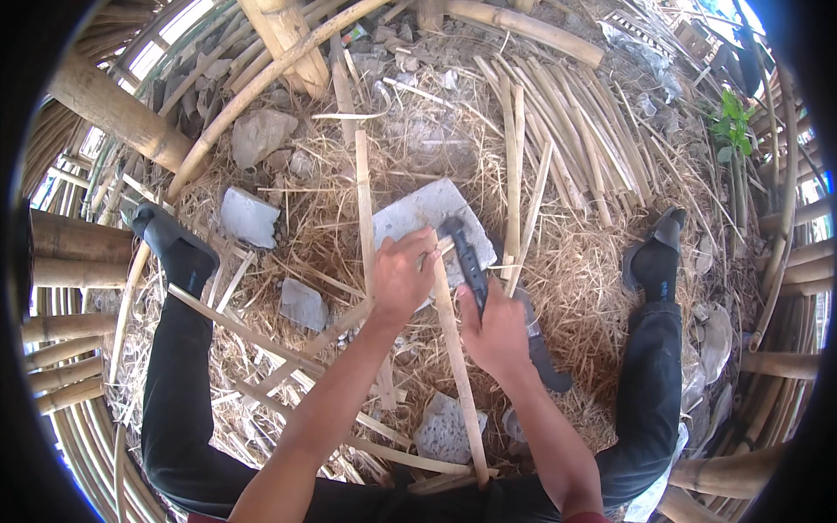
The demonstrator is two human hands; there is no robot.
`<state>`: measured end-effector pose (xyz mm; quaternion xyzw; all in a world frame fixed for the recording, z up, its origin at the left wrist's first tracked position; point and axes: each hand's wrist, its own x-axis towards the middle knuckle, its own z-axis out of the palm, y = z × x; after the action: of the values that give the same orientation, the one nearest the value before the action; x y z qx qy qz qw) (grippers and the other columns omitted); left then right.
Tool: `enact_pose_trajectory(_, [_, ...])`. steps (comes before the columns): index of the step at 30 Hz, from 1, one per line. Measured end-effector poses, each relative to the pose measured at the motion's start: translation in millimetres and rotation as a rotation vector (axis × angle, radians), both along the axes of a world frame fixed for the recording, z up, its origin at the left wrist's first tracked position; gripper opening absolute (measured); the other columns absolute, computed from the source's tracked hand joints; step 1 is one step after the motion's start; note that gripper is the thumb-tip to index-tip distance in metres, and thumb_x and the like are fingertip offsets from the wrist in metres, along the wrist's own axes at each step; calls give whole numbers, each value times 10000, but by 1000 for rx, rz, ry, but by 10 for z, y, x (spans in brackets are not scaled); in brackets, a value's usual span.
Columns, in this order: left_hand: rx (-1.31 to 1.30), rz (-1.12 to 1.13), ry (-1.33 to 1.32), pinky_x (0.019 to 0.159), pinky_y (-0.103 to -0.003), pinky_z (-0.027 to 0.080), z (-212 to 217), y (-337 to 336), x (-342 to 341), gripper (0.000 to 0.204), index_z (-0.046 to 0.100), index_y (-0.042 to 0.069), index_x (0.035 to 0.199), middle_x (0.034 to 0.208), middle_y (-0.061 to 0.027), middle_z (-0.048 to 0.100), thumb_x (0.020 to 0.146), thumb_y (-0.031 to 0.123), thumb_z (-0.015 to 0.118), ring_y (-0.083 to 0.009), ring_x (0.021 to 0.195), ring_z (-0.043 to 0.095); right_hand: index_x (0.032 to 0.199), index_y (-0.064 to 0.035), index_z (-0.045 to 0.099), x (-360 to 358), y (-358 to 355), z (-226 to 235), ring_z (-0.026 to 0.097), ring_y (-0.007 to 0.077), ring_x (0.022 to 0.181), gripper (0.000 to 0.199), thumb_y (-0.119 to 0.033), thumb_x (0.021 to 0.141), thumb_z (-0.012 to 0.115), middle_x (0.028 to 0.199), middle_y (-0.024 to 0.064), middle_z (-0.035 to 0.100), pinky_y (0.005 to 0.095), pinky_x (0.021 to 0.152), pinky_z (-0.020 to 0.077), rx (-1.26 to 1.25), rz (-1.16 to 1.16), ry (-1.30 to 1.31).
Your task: The person assembles a bamboo frame by hand, aligning thin bamboo strips and securing them together using a hammer and small nails on a stone surface.
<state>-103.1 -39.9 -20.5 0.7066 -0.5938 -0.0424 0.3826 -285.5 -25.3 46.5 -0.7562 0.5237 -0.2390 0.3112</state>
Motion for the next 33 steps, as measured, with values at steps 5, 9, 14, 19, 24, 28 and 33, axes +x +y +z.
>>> enact_pose_trajectory(5, [-20, -25, 28, 810, -392, 508, -84, 44, 73, 96, 721, 53, 793, 1181, -93, 765, 794, 83, 813, -287, 871, 710, 986, 60, 591, 94, -9, 345, 638, 410, 551, 308, -242, 1034, 627, 602, 201, 611, 473, 539, 473, -50, -122, -167])
enact_pose_trajectory(9, [-16, -29, 52, 813, -387, 506, -38, 17, 45, 103, 720, 58, 790, 1188, -77, 767, 795, 95, 816, -285, 843, 700, 998, 59, 593, 42, -35, 270, 630, 416, 540, 303, -238, 1024, 640, 602, 199, 615, 480, 522, 469, -83, -46, -50])
enact_pose_trajectory(14, [20, 2, 87, 827, -378, 519, -48, 32, 28, 90, 732, 73, 780, 1195, -48, 768, 788, 100, 817, -295, 840, 688, 1003, 59, 589, 51, 9, 151, 621, 440, 531, 301, -237, 1018, 640, 603, 213, 610, 496, 523, 479, -91, -28, 7])
enact_pose_trajectory(19, [48, -16, 105, 870, -363, 520, -25, 31, 36, 57, 745, 72, 782, 1196, -43, 767, 784, 76, 801, -266, 906, 712, 973, 51, 571, 58, 82, -123, 639, 449, 554, 312, -251, 1019, 632, 613, 224, 614, 514, 525, 491, -82, 25, 43])
enact_pose_trajectory(24, [41, 1, 100, 890, -352, 493, -18, 15, 28, 47, 752, 71, 789, 1209, -51, 762, 783, 67, 798, -213, 933, 726, 975, 48, 562, 6, 49, 57, 636, 444, 535, 305, -246, 1020, 629, 565, 220, 589, 516, 503, 480, 1, -21, 8])
enact_pose_trajectory(28, [19, -38, 110, 879, -357, 507, -107, 15, 60, 91, 756, 84, 786, 1215, -51, 763, 797, 134, 831, -300, 880, 692, 1012, 48, 577, 77, 79, -126, 656, 445, 569, 324, -271, 1020, 631, 601, 225, 618, 520, 537, 497, -40, -39, -26])
enact_pose_trajectory(33, [98, 27, 73, 878, -344, 510, -40, 61, 14, 70, 753, 92, 791, 1225, -28, 759, 797, 125, 815, -267, 875, 702, 1117, 30, 584, -138, 74, -143, 667, 492, 664, 376, -335, 1032, 593, 655, 249, 643, 560, 607, 517, 165, -70, 73])
